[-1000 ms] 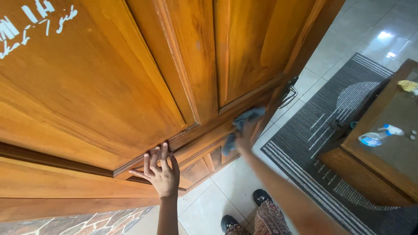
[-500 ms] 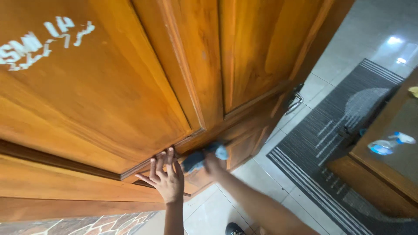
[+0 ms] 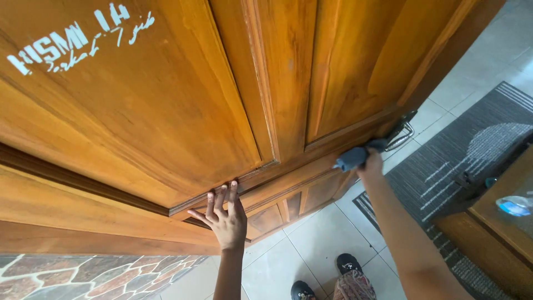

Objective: Wipe a wooden door with a cleaning cloth.

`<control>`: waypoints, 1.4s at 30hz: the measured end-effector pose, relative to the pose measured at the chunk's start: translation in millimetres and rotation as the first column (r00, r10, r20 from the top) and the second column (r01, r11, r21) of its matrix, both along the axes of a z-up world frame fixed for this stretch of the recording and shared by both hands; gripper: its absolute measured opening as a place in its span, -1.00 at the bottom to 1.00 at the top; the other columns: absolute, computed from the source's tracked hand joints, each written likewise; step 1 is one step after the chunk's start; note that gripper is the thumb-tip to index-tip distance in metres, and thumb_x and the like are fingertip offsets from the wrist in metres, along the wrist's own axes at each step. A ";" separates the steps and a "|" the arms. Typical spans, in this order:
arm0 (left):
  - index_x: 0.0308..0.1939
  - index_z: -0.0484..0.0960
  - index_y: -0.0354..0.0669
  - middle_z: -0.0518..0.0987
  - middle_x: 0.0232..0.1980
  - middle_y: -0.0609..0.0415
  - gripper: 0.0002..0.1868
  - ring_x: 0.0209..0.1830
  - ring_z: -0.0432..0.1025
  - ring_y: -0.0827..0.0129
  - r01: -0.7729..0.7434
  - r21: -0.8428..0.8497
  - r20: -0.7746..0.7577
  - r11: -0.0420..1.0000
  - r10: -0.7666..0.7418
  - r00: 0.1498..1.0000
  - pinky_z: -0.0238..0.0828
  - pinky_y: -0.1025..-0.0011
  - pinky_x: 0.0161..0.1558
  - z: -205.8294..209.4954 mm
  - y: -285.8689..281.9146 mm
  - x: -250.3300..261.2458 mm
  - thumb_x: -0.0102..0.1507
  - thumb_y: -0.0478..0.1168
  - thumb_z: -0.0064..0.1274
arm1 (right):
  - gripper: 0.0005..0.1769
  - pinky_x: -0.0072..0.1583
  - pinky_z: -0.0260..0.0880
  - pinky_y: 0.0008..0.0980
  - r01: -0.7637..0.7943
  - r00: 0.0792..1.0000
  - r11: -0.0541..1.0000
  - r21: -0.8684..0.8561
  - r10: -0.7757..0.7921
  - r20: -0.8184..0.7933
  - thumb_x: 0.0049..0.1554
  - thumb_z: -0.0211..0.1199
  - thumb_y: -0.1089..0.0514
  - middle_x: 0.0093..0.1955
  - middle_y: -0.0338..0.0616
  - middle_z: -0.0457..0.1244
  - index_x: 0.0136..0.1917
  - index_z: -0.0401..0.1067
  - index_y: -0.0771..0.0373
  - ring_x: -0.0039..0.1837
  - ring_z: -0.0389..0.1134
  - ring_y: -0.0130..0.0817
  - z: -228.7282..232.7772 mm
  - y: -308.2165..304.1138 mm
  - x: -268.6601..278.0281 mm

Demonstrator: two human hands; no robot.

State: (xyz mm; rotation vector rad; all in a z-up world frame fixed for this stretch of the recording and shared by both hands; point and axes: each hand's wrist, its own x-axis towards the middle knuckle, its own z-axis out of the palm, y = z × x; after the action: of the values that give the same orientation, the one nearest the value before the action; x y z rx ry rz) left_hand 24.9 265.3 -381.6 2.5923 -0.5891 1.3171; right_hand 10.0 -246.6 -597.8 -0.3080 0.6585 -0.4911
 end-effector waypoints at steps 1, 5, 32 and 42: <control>0.38 0.49 0.30 0.30 0.34 0.25 -0.49 0.60 -0.05 0.26 -0.004 0.001 0.002 1.000 0.004 1.000 -0.42 -0.48 0.54 0.6 0.2 1.0 0.36 -0.20 0.20 | -0.70 0.30 0.39 0.00 -0.004 1.000 1.000 0.001 0.004 0.002 0.22 -0.01 0.07 0.16 -0.13 0.31 0.21 0.34 0.05 0.23 0.34 -0.10 1.5 1.3 -1.7; 0.41 0.42 0.29 0.22 0.38 0.19 -0.46 0.62 -0.14 0.22 0.056 -0.005 -0.004 0.998 -0.056 0.998 -0.48 -0.53 0.50 -1.5 2.6 3.4 0.37 -0.11 0.22 | -0.61 0.33 0.44 -0.14 0.128 0.991 0.978 -0.163 -0.130 -0.001 0.26 -0.03 0.13 0.28 -0.13 0.32 0.36 0.25 0.04 0.32 0.37 -0.17 15.5 38.8 -2.6; 0.52 0.28 0.17 0.22 0.51 0.10 -0.34 0.64 0.07 0.02 -0.266 0.000 -0.226 0.964 0.259 0.939 -0.52 -0.59 0.46 22.5 -39.5 -40.3 0.33 -0.18 0.08 | -0.77 0.18 0.52 -0.08 -0.265 0.963 0.963 0.056 0.267 -0.035 0.26 -0.07 0.21 0.11 -0.14 0.35 0.14 0.34 0.15 0.15 0.41 -0.19 -10.9 23.3 17.5; 0.53 0.17 0.14 0.08 0.58 -0.02 -0.27 0.56 0.04 -0.09 -0.404 -0.300 -0.523 0.864 0.205 0.827 -0.38 -0.48 0.42 11.7 -95.3 -104.7 0.27 -0.17 0.02 | -0.54 0.13 0.39 -0.26 -0.254 0.965 0.933 -0.254 0.228 -0.129 0.16 -0.08 0.43 0.03 -0.36 0.24 0.18 0.28 -0.08 0.06 0.30 -0.38 39.5 59.6 -6.2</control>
State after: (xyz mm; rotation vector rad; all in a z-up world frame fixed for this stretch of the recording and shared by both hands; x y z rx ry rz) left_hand -79.8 170.0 -370.0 2.5676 0.1878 0.6984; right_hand 3.8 -186.9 -558.2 -0.6654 0.6384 -0.3292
